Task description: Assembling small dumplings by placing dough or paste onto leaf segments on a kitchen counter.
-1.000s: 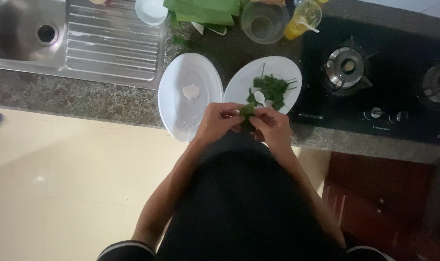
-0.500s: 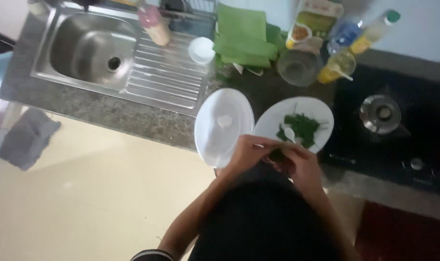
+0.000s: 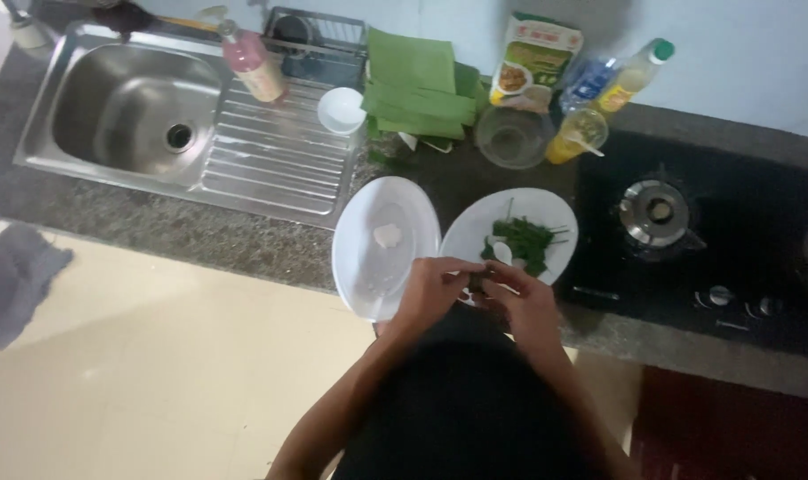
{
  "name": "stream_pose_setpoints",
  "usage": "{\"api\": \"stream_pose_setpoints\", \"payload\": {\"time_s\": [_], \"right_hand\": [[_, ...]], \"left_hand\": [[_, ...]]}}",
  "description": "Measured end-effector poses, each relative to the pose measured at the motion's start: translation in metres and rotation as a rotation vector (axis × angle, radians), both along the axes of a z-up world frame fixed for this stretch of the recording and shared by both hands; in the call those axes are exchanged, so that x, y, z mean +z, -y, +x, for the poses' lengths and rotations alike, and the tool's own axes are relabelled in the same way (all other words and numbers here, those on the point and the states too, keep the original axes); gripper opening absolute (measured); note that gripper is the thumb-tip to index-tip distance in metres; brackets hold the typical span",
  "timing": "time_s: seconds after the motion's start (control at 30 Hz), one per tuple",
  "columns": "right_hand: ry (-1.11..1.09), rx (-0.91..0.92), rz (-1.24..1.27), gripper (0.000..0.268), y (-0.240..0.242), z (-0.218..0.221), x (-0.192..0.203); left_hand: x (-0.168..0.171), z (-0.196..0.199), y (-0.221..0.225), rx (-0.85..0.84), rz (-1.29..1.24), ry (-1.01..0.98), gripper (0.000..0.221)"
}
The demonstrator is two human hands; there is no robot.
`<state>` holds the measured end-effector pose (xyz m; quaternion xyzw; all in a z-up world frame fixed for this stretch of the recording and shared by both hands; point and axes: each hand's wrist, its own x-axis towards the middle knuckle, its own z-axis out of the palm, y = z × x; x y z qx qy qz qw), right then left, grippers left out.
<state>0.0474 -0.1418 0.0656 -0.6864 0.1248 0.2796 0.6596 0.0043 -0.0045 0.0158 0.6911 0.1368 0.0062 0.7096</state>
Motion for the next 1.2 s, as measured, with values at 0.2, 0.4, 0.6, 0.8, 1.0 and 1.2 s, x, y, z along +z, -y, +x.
{"api": "stream_pose_setpoints", "payload": {"time_s": [0.2, 0.4, 0.6, 0.8, 1.0, 1.2], "right_hand": [[0.032, 0.036, -0.042, 0.035, 0.009, 0.005, -0.016], [0.061, 0.011, 0.008, 0.039, 0.007, 0.002, -0.014], [0.099, 0.061, -0.035, 0.039, 0.008, -0.001, -0.015], [0.057, 0.076, -0.062, 0.03, 0.01, -0.005, -0.013], [0.061, 0.099, -0.079, 0.024, 0.019, 0.0, -0.031], [-0.01, 0.176, -0.054, 0.022, 0.018, -0.001, -0.022]], "left_hand": [[-0.007, 0.002, -0.003, -0.039, -0.066, -0.031, 0.026], [-0.002, 0.004, -0.002, -0.035, -0.113, 0.018, 0.022], [-0.016, 0.002, -0.004, -0.029, -0.085, 0.044, 0.022], [-0.005, 0.0, -0.006, 0.001, -0.152, 0.001, 0.028], [-0.005, -0.001, -0.007, -0.041, -0.204, -0.034, 0.028], [0.004, -0.001, -0.006, -0.065, -0.048, -0.048, 0.019]]}}
